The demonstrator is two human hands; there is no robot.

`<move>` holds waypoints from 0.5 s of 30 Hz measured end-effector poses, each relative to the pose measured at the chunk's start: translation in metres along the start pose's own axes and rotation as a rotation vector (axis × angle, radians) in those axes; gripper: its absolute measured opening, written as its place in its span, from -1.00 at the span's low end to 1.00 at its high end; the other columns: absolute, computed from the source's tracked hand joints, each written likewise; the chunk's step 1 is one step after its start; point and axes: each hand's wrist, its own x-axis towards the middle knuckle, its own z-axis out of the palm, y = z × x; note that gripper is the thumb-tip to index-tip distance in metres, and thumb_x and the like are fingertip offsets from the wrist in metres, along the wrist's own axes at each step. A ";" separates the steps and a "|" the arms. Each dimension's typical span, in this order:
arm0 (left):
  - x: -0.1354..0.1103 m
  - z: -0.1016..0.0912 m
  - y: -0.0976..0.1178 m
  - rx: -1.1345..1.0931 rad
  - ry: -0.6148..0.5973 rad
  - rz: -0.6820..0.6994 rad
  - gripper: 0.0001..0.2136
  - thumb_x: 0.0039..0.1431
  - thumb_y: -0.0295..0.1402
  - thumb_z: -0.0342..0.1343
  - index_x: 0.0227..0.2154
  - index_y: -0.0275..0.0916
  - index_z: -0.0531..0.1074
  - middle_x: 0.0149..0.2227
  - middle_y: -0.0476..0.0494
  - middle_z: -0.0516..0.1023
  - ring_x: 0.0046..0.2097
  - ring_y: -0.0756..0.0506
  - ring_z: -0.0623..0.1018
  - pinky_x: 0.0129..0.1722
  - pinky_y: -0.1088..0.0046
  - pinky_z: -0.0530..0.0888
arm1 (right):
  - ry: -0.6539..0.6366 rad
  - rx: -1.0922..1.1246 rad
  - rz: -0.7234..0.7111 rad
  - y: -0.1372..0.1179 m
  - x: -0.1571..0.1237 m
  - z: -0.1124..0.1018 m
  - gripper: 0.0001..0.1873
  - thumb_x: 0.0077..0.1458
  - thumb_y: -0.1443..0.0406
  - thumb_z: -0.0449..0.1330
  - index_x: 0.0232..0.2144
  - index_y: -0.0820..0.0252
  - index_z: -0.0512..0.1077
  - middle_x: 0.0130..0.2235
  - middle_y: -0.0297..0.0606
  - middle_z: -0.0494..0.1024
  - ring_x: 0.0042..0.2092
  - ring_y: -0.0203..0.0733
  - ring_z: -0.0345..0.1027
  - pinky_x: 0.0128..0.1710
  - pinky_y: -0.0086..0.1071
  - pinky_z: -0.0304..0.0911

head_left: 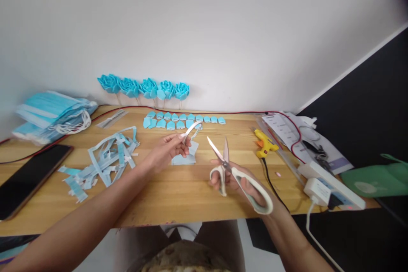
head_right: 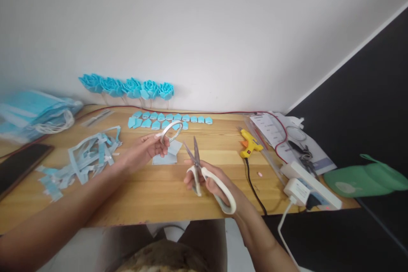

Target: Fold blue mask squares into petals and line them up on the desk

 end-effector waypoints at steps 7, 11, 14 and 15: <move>-0.001 0.000 0.001 -0.009 -0.014 0.008 -0.66 0.09 -0.09 0.17 -0.36 -0.33 0.50 -0.40 -0.16 0.52 -0.40 -0.03 0.49 -0.36 0.44 0.42 | -0.148 -0.023 0.090 -0.004 0.021 0.002 -0.28 0.10 -0.14 0.06 0.12 0.23 0.26 -0.22 -0.11 0.44 -0.33 -0.24 0.36 -0.39 -0.39 0.27; 0.000 -0.001 -0.005 0.027 -0.045 0.013 -0.68 0.11 -0.11 0.17 -0.36 -0.32 0.51 -0.40 -0.16 0.54 -0.39 -0.03 0.50 -0.30 0.42 0.44 | -0.195 -0.020 0.101 -0.003 0.029 0.004 -0.29 0.09 -0.14 0.07 0.11 0.23 0.28 -0.25 -0.15 0.43 -0.37 -0.27 0.34 -0.43 -0.40 0.28; 0.000 -0.002 -0.008 0.112 -0.053 0.046 -0.70 0.12 -0.12 0.16 -0.38 -0.30 0.52 -0.41 -0.15 0.55 -0.37 -0.06 0.52 -0.27 0.39 0.45 | -0.185 -0.036 0.091 -0.004 0.035 0.005 -0.31 0.11 -0.14 0.05 0.08 0.24 0.32 -0.26 -0.16 0.44 -0.38 -0.29 0.30 -0.44 -0.41 0.29; -0.001 -0.002 -0.008 0.159 -0.058 0.059 -0.70 0.13 -0.12 0.15 -0.39 -0.30 0.52 -0.41 -0.15 0.56 -0.35 -0.07 0.53 -0.26 0.38 0.45 | -0.174 -0.038 0.082 -0.005 0.037 0.006 -0.31 0.11 -0.14 0.04 0.06 0.24 0.33 -0.27 -0.17 0.44 -0.38 -0.29 0.29 -0.45 -0.41 0.28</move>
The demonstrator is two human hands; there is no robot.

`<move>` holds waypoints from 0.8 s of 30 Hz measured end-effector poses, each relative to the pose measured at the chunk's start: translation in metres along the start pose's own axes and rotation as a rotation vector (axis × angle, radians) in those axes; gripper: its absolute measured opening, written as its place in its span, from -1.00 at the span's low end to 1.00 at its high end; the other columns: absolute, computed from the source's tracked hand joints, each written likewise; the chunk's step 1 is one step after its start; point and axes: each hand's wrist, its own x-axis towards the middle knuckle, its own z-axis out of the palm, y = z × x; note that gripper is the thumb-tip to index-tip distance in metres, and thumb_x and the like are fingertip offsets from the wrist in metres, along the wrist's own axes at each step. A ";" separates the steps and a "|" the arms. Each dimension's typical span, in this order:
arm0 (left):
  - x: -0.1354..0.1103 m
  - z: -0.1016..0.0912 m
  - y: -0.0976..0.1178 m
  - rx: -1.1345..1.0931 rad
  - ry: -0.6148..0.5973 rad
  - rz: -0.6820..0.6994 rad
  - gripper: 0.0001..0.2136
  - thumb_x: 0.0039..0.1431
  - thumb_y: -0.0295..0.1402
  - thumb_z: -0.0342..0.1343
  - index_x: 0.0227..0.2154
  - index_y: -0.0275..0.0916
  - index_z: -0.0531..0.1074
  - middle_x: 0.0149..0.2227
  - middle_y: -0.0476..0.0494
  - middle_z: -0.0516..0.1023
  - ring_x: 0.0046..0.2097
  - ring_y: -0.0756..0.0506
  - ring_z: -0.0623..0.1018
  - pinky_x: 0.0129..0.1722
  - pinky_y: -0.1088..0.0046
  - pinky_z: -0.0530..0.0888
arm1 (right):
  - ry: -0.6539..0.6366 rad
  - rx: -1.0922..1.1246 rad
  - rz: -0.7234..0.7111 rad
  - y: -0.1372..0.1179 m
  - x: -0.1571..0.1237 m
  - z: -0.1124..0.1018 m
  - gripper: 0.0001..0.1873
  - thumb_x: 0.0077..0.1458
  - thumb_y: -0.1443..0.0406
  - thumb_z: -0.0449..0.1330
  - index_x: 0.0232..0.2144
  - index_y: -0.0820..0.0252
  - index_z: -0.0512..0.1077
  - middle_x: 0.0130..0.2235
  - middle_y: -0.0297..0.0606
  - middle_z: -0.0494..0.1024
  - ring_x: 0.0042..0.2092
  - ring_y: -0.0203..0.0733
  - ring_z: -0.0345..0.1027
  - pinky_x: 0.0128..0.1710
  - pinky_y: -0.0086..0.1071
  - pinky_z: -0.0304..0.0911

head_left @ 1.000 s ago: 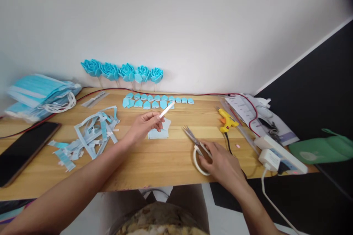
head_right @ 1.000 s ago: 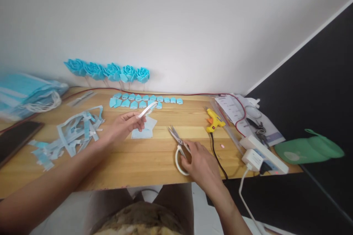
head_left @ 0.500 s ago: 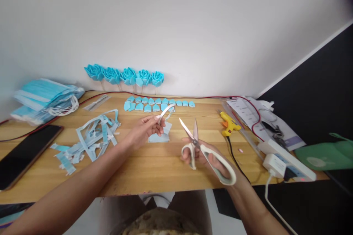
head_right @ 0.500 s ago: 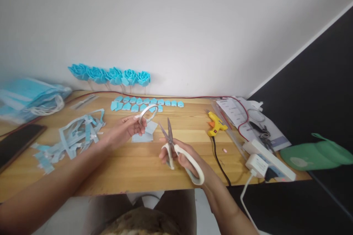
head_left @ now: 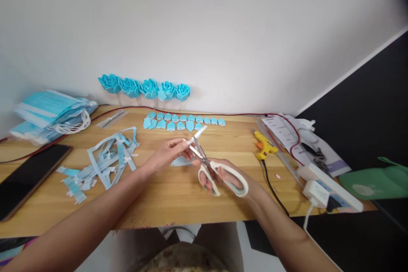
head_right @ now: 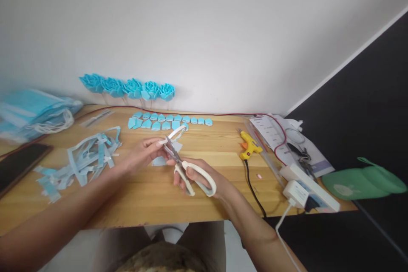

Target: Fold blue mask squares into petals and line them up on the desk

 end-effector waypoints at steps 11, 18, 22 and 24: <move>-0.005 0.001 0.010 0.325 -0.003 0.089 -0.74 0.09 -0.14 0.16 -0.37 -0.25 0.56 -0.36 -0.13 0.61 -0.25 -0.14 0.55 -0.21 0.35 0.46 | 0.062 0.086 -0.033 0.004 0.010 0.008 -0.33 0.08 -0.15 0.07 -0.01 0.25 0.36 -0.38 -0.26 0.39 -0.52 -0.37 0.19 -0.60 -0.47 0.14; -0.007 0.002 0.014 0.371 -0.026 0.100 -0.78 0.13 -0.19 0.11 -0.34 -0.20 0.57 -0.34 -0.11 0.60 -0.26 -0.15 0.55 -0.22 0.35 0.46 | 0.123 0.149 -0.018 0.006 0.008 0.010 -0.36 0.07 -0.15 0.09 -0.06 0.24 0.38 -0.49 -0.37 0.33 -0.60 -0.41 0.07 -0.64 -0.48 0.01; -0.010 0.003 0.021 0.375 -0.108 0.093 -0.79 0.15 -0.24 0.10 -0.26 -0.20 0.56 -0.29 -0.13 0.59 -0.22 -0.15 0.53 -0.18 0.36 0.45 | 0.112 0.263 -0.022 0.009 0.007 0.009 -0.39 0.06 -0.13 0.12 -0.08 0.23 0.40 -0.51 -0.40 0.31 -0.63 -0.44 0.02 -0.67 -0.49 -0.03; -0.010 0.003 0.022 0.375 -0.119 0.089 -0.79 0.16 -0.26 0.09 -0.26 -0.21 0.55 -0.29 -0.13 0.58 -0.23 -0.13 0.52 -0.19 0.37 0.44 | 0.098 0.312 -0.033 0.011 0.006 0.010 -0.41 0.07 -0.11 0.12 -0.07 0.22 0.40 -0.53 -0.42 0.29 -0.64 -0.45 0.00 -0.69 -0.50 -0.04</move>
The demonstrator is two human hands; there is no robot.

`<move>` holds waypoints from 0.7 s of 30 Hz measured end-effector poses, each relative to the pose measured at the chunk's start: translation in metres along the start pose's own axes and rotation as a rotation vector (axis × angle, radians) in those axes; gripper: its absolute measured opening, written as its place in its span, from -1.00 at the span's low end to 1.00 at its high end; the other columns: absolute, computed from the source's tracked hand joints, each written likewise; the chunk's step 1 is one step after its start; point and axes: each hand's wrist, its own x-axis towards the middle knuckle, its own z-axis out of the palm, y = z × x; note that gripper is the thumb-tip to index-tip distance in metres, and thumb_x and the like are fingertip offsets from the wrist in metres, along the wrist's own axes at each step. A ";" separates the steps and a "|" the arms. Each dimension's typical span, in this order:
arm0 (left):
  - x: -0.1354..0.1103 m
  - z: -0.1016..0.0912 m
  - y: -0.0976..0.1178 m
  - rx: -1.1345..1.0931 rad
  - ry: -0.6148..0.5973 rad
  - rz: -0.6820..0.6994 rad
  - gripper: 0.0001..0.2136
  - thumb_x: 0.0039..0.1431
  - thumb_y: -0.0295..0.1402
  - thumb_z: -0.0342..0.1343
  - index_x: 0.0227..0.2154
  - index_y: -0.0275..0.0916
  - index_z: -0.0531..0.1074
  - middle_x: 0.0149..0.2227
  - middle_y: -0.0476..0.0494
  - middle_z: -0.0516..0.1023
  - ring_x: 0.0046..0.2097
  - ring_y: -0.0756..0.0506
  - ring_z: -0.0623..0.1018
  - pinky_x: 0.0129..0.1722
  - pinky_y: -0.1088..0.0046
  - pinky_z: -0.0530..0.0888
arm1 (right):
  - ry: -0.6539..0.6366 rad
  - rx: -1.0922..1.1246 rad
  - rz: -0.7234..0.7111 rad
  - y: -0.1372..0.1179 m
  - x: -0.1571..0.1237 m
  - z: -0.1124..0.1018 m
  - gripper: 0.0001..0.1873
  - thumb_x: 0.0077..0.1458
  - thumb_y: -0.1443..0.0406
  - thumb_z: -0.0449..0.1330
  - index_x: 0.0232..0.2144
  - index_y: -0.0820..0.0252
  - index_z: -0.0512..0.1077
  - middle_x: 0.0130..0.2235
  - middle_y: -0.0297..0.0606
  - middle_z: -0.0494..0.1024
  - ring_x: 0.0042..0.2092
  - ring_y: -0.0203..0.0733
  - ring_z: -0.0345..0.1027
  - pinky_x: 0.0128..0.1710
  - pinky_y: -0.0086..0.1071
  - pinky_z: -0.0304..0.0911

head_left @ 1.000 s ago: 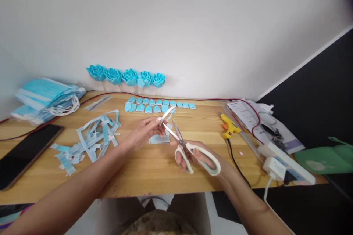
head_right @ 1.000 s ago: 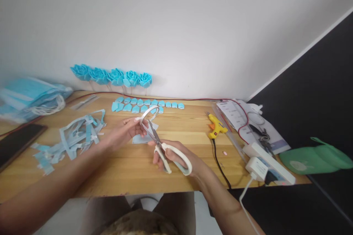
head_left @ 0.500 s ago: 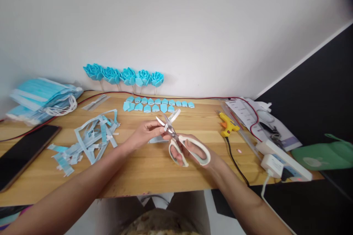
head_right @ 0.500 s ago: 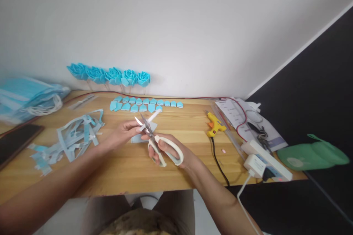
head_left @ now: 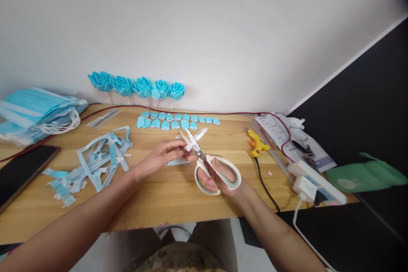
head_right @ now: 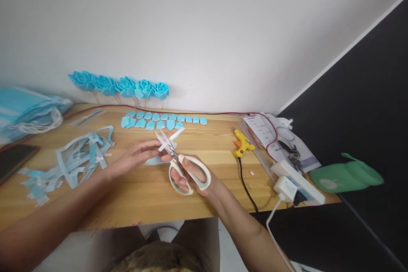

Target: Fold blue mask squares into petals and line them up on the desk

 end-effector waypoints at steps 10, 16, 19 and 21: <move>0.008 0.002 -0.014 -0.031 0.145 -0.061 -0.73 0.10 -0.15 0.13 -0.51 -0.28 0.48 -0.50 -0.05 0.45 -0.46 -0.01 0.39 -0.44 0.49 0.32 | -0.047 -0.258 0.129 0.001 -0.005 0.028 -0.47 0.00 0.00 0.25 -0.05 0.17 0.45 -0.43 -0.34 0.41 -0.52 -0.41 0.17 -0.55 -0.51 0.10; 0.009 0.000 -0.019 -0.146 0.174 -0.061 -0.67 0.15 -0.11 0.07 -0.53 -0.30 0.45 -0.52 -0.07 0.43 -0.43 -0.02 0.39 -0.37 0.45 0.33 | -0.144 -0.385 0.051 -0.001 -0.018 0.024 -0.25 -0.03 -0.17 0.17 0.06 0.18 0.34 -0.29 -0.25 0.41 -0.32 -0.28 0.24 -0.29 -0.37 0.19; 0.008 0.000 -0.024 -0.236 0.174 -0.061 -0.67 0.16 -0.11 0.07 -0.48 -0.30 0.46 -0.49 -0.08 0.45 -0.41 -0.03 0.41 -0.35 0.43 0.34 | -0.088 -0.339 0.027 -0.001 -0.024 0.009 -0.23 0.04 -0.20 0.06 0.08 0.24 0.29 -0.31 -0.22 0.38 -0.38 -0.30 0.23 -0.40 -0.40 0.18; 0.008 0.002 -0.026 -0.307 0.158 -0.070 -0.66 0.15 -0.10 0.08 -0.46 -0.32 0.46 -0.47 -0.10 0.46 -0.40 -0.05 0.42 -0.34 0.41 0.35 | -0.060 -0.309 0.029 -0.002 -0.027 0.002 -0.26 0.07 -0.17 0.07 0.08 0.26 0.29 -0.32 -0.21 0.38 -0.40 -0.30 0.25 -0.45 -0.42 0.18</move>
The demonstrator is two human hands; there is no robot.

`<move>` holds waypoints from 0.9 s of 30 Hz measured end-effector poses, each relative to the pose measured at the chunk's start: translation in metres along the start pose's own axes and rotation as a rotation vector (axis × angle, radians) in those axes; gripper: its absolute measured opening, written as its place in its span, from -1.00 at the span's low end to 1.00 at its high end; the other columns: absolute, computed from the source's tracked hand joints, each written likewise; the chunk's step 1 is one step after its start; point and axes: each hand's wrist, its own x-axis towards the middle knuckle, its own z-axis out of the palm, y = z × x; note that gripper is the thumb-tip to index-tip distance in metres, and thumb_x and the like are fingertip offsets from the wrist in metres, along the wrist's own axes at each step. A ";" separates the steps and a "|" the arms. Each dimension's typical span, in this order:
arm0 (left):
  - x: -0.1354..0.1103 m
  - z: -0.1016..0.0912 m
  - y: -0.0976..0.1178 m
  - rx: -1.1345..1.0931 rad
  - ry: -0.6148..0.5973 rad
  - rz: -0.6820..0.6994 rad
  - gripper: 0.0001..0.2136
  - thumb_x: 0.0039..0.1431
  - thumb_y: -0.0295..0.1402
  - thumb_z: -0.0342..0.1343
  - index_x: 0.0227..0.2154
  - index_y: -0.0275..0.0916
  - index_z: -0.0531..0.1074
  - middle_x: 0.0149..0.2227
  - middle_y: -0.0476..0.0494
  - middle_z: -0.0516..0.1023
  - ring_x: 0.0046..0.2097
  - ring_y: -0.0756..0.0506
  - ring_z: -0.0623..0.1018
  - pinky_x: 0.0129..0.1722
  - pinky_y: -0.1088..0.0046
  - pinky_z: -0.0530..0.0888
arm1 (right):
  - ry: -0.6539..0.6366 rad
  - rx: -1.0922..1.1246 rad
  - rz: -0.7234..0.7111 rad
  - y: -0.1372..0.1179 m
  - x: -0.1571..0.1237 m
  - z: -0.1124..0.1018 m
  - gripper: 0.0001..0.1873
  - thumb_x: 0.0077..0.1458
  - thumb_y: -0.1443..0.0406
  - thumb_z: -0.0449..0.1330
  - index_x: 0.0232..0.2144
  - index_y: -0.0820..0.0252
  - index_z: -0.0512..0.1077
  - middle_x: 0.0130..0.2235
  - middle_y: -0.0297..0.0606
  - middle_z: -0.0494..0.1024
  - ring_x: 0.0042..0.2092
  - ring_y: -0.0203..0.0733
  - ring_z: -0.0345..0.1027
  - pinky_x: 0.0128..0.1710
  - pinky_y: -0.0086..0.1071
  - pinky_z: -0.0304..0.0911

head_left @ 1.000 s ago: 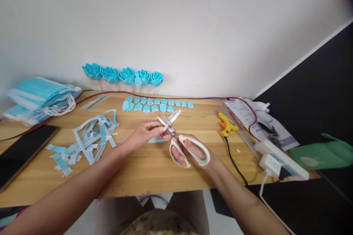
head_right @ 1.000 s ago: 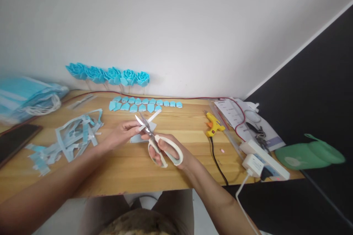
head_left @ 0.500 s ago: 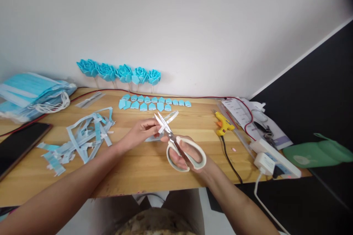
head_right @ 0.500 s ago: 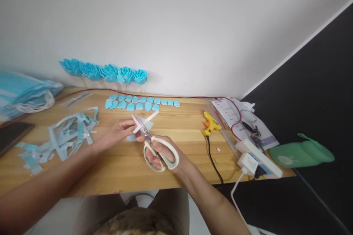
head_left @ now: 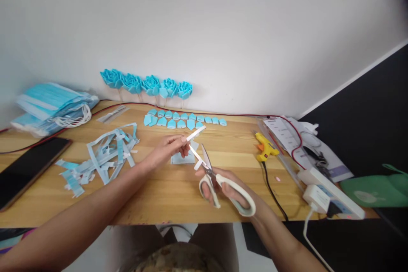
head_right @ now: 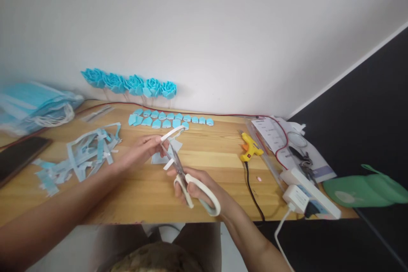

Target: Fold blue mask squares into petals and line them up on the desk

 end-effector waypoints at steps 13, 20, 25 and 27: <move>-0.004 0.002 0.007 0.116 -0.125 -0.039 -0.62 0.18 -0.05 0.03 -0.41 -0.33 0.46 -0.40 -0.13 0.47 -0.32 -0.09 0.45 -0.25 0.37 0.38 | -0.009 0.013 -0.026 0.005 0.011 -0.010 -0.30 0.11 -0.11 0.08 0.09 0.29 0.31 -0.36 -0.21 0.41 -0.48 -0.34 0.26 -0.53 -0.45 0.16; -0.006 0.001 0.015 0.335 -0.172 -0.004 -0.62 0.21 -0.08 -0.03 -0.46 -0.31 0.44 -0.40 -0.09 0.47 -0.29 -0.09 0.44 -0.22 0.39 0.35 | 0.002 0.071 -0.095 0.009 0.021 -0.007 -0.36 0.16 -0.05 0.07 0.08 0.31 0.30 -0.39 -0.23 0.40 -0.51 -0.34 0.23 -0.59 -0.46 0.15; -0.007 0.003 0.015 0.334 -0.156 -0.018 -0.62 0.21 -0.08 -0.03 -0.46 -0.31 0.45 -0.37 -0.13 0.50 -0.27 -0.10 0.46 -0.20 0.38 0.35 | 0.045 0.162 -0.100 0.007 0.021 0.001 -0.43 0.18 -0.02 0.06 0.05 0.29 0.34 -0.48 -0.31 0.36 -0.57 -0.38 0.17 -0.62 -0.48 0.11; -0.007 0.002 0.015 0.321 -0.149 -0.018 -0.62 0.20 -0.08 -0.02 -0.47 -0.31 0.45 -0.38 -0.14 0.50 -0.27 -0.10 0.47 -0.20 0.38 0.36 | 0.062 0.194 -0.092 0.007 0.020 0.004 -0.44 0.19 -0.02 0.05 0.03 0.29 0.35 -0.53 -0.35 0.34 -0.60 -0.39 0.14 -0.64 -0.50 0.08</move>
